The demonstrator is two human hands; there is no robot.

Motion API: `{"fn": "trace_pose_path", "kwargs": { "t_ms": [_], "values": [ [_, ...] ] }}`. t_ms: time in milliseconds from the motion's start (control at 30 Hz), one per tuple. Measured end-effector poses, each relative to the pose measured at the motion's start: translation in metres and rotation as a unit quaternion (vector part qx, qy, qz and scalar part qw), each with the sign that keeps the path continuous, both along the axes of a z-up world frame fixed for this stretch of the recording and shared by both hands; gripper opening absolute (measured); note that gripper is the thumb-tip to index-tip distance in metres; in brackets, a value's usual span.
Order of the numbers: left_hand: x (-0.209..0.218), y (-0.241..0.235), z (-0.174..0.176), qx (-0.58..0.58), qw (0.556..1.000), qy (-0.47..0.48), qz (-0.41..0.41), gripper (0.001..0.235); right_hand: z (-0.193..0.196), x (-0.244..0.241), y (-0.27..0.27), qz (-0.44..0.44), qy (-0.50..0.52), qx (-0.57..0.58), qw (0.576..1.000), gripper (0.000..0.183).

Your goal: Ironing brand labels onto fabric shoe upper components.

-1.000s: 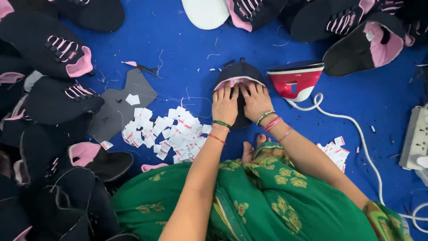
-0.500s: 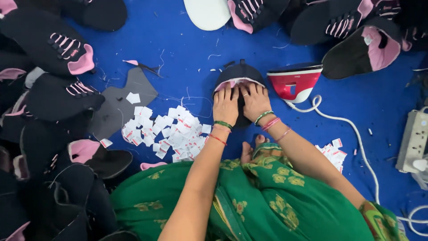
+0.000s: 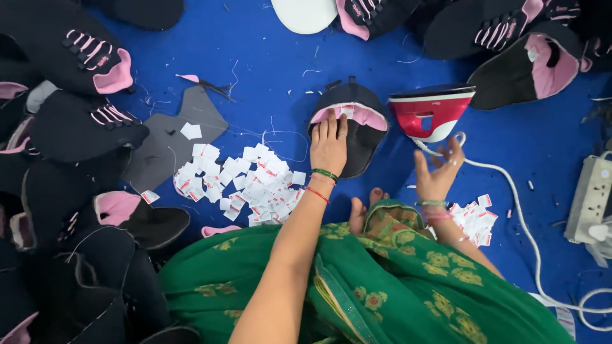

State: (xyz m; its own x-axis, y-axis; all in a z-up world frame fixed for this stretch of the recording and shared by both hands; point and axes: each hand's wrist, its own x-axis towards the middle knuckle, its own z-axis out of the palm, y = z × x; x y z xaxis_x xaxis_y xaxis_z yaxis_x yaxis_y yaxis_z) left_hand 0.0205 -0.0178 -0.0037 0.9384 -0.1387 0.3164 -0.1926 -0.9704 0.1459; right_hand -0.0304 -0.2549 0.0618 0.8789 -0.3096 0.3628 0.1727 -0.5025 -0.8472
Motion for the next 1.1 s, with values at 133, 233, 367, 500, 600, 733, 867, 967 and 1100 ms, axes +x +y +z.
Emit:
{"fn": "trace_pose_path", "kwargs": {
  "t_ms": [133, 233, 367, 500, 600, 733, 867, 967, 1100],
  "values": [
    [-0.001, -0.003, 0.001, 0.003, 1.000, -0.004, 0.011, 0.052, -0.001, 0.035, -0.020, 0.020, 0.027, -0.054, 0.998, 0.044],
    [0.001, 0.001, 0.002, 0.002, 1.000, -0.001, 0.011, 0.052, 0.015, 0.044, -0.029, 0.051, 0.065, -0.050, 0.995, 0.035],
    [0.000, 0.000, -0.003, -0.039, 0.999, -0.019, 0.007, 0.050, 0.071, 0.027, -0.018, 0.113, 0.133, -0.203, 0.964, 0.043],
    [0.000, 0.001, -0.003, -0.061, 0.998, -0.019, 0.007, 0.050, 0.096, 0.015, 0.012, 0.176, 0.272, -0.318, 0.891, 0.057],
    [-0.001, 0.000, 0.003, -0.078, 0.996, -0.034, 0.007, 0.051, 0.109, 0.028, 0.050, 0.212, 0.269, -0.360, 0.868, 0.064],
    [0.001, 0.000, 0.000, -0.056, 0.997, -0.048, 0.017, 0.051, 0.099, 0.064, 0.080, 0.200, 0.329, -0.421, 0.821, 0.063],
    [-0.004, -0.001, 0.007, -0.089, 0.995, -0.028, 0.025, 0.052, 0.080, 0.087, 0.091, 0.217, 0.314, -0.431, 0.818, 0.056],
    [-0.001, -0.002, 0.010, -0.121, 0.992, -0.030, 0.029, 0.056, 0.086, 0.092, 0.091, 0.218, 0.338, -0.439, 0.803, 0.056],
    [-0.006, -0.003, 0.003, -0.166, 0.985, 0.000, 0.041, 0.060, 0.095, 0.079, 0.086, 0.206, 0.378, -0.448, 0.783, 0.061]
  ]
}}
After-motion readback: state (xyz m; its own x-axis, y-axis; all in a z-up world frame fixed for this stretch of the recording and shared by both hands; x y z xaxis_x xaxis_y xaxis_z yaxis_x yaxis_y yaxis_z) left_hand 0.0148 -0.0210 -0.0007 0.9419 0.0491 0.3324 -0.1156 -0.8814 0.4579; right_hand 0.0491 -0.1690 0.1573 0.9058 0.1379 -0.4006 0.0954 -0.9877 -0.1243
